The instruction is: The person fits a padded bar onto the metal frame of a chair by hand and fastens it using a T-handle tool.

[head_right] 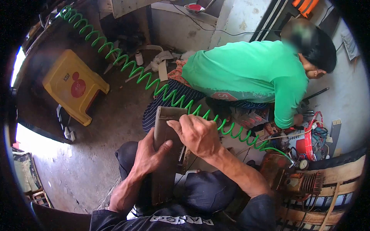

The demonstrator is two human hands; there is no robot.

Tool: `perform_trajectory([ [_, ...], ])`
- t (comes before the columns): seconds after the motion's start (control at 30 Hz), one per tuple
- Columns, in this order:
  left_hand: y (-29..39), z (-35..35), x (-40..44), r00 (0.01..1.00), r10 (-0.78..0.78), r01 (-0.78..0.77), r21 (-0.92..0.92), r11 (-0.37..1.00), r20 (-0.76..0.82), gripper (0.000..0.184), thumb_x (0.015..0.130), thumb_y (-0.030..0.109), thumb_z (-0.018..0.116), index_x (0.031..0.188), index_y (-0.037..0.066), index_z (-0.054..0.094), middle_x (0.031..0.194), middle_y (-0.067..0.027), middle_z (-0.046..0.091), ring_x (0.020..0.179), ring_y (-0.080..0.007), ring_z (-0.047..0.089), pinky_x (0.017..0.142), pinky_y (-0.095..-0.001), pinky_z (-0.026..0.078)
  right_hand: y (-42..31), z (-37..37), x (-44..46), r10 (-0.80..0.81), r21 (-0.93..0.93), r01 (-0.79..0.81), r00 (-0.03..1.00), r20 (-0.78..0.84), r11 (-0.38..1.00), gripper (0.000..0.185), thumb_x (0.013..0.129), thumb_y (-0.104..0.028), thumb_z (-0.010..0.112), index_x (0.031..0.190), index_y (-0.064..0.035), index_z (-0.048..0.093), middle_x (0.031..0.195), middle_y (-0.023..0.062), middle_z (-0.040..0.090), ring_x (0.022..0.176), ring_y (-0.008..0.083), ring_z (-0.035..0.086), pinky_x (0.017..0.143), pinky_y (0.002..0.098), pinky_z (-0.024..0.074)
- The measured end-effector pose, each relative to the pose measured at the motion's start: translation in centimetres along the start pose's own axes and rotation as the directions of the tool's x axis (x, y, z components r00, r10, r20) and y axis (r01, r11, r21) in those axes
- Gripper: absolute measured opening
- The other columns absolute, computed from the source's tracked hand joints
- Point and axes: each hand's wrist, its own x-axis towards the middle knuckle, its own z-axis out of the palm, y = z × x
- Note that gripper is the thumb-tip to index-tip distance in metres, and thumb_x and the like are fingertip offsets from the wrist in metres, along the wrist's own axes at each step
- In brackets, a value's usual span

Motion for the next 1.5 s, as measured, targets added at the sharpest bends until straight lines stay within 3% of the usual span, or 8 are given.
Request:
perform_trajectory([
  [0.23,0.1,-0.7,-0.1,0.998,0.001,-0.003,-0.03,1.0,-0.057,0.046,0.088,0.024,0.069,0.124,0.001,0.051,0.093,-0.0234,0.071,0.089,-0.0379,0.071,0.076,-0.0424,0.054,-0.4,-0.3,-0.2,0.01,0.254,-0.006,1.0,-0.016,0.967,0.024,0.086,-0.011,0.071,0.105,-0.0005,0.06,0.083,0.0099,0.062,0.065,0.0249,0.066,0.054,0.0341,0.0549],
  [0.33,-0.2,-0.9,0.2,0.999,0.032,-0.033,-0.1,0.994,-0.007,0.05,0.086,0.019,0.068,0.128,0.002,0.05,0.098,-0.0229,0.07,0.092,-0.0373,0.07,0.078,-0.0421,0.054,0.2,0.8,-0.5,-0.113,0.182,0.129,0.989,-0.097,0.975,0.022,0.087,-0.008,0.071,0.103,0.0001,0.059,0.086,0.012,0.064,0.062,0.0278,0.066,0.054,0.0374,0.0539],
  [0.6,-0.8,-1.0,0.0,0.999,0.029,-0.021,-0.2,0.98,0.034,0.048,0.081,0.015,0.069,0.125,0.002,0.056,0.11,-0.0183,0.062,0.102,-0.0327,0.063,0.088,-0.0414,0.049,-0.7,0.6,-0.3,-0.028,0.103,0.016,0.993,0.112,0.995,0.018,0.093,-0.018,0.065,0.089,-0.0028,0.058,0.069,0.0104,0.059,0.053,0.0278,0.061,0.045,0.0371,0.0466],
  [0.7,-0.8,-1.1,0.1,1.0,-0.004,0.007,-0.218,0.976,0.014,0.045,0.081,0.016,0.07,0.121,0.0,0.058,0.107,-0.0172,0.06,0.099,-0.0323,0.062,0.087,-0.0414,0.049,-1.0,0.6,0.5,-0.062,0.18,0.075,0.995,-0.076,0.981,0.023,0.093,-0.021,0.065,0.083,-0.0057,0.052,0.065,0.0067,0.055,0.052,0.0231,0.061,0.044,0.0355,0.0476],
  [0.87,-0.8,-1.2,0.3,0.999,0.0,0.006,-0.156,0.988,0.037,0.042,0.082,0.016,0.07,0.119,-0.002,0.059,0.099,-0.015,0.058,0.094,-0.0309,0.061,0.083,-0.0409,0.048,-0.7,0.6,-0.4,-0.019,0.08,0.009,0.992,0.128,0.997,0.018,0.091,-0.019,0.067,0.092,-0.0037,0.057,0.07,0.007,0.06,0.057,0.0229,0.065,0.046,0.0347,0.05],
  [0.97,-0.7,-1.1,0.2,0.998,0.065,-0.065,-0.156,0.986,-0.002,0.042,0.082,0.013,0.07,0.119,-0.002,0.059,0.101,-0.0135,0.059,0.095,-0.0276,0.061,0.084,-0.0381,0.048,-1.2,0.9,0.2,0.007,0.242,0.014,0.996,-0.089,0.97,0.018,0.088,-0.015,0.07,0.097,-0.0034,0.06,0.069,0.0084,0.06,0.055,0.0279,0.063,0.048,0.0371,0.0496],
  [1.47,0.1,-0.8,-0.1,0.993,-0.116,0.114,-0.391,0.913,0.019,0.04,0.082,0.004,0.068,0.121,0.001,0.058,0.099,-0.0052,0.065,0.089,-0.012,0.06,0.081,-0.0278,0.049,-1.1,0.8,-0.2,-0.034,0.033,0.034,0.999,-0.012,0.999,0.022,0.09,-0.023,0.065,0.081,-0.008,0.052,0.067,0.0052,0.055,0.055,0.0202,0.062,0.046,0.0327,0.0498],
  [1.5,-0.2,-0.7,-0.1,0.996,-0.091,0.078,-0.412,0.908,-0.011,0.04,0.083,0.004,0.068,0.121,0.0,0.058,0.099,-0.005,0.065,0.089,-0.0118,0.06,0.081,-0.0275,0.048,-1.3,0.6,0.4,-0.027,0.071,0.037,0.991,-0.129,0.997,0.024,0.09,-0.025,0.065,0.08,-0.0084,0.052,0.065,0.0041,0.054,0.054,0.0205,0.062,0.046,0.0333,0.0489],
])
